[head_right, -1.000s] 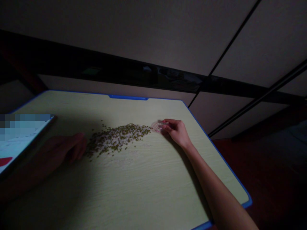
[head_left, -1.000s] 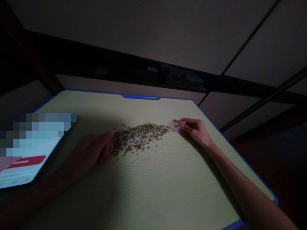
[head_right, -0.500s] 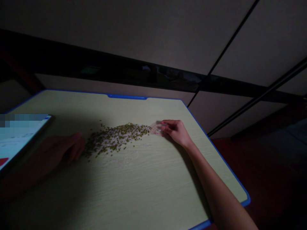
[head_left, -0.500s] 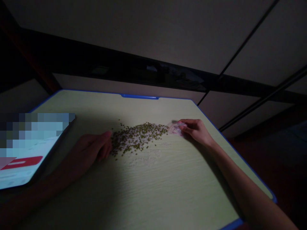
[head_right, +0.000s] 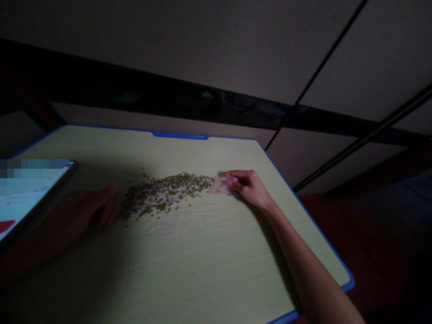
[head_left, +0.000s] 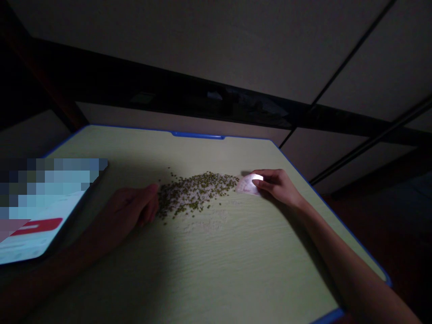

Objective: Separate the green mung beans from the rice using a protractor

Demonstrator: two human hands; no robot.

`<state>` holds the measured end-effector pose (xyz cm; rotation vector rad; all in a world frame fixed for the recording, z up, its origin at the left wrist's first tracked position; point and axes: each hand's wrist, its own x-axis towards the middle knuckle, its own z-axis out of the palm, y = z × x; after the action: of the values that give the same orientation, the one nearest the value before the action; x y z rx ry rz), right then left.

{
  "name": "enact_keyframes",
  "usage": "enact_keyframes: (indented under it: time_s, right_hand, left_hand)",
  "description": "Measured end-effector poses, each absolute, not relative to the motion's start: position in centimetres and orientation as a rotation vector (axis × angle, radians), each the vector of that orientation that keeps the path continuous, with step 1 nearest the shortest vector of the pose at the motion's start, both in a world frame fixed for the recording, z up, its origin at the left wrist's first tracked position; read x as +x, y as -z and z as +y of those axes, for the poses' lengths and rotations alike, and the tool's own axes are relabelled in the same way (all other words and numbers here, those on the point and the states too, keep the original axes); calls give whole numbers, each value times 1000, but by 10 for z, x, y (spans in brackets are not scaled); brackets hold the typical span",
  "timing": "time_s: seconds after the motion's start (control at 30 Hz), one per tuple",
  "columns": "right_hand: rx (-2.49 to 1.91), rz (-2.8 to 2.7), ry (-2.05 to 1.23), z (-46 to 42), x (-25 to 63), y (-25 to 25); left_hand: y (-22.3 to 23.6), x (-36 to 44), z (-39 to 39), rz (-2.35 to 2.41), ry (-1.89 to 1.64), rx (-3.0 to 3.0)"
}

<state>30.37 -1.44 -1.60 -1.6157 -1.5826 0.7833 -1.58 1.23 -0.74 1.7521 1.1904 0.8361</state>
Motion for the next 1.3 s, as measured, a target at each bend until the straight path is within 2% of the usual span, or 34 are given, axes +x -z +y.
enact_keyframes:
  time_s: [0.77, 1.3]
  right_hand:
    - [-1620, -1431, -687, -12, 297, 19]
    - [-1635, -1461, -753, -14, 292, 14]
  left_hand:
    - [8, -15, 12, 1195, -827, 1761]
    - [5, -16, 11, 1192, -812, 1762]
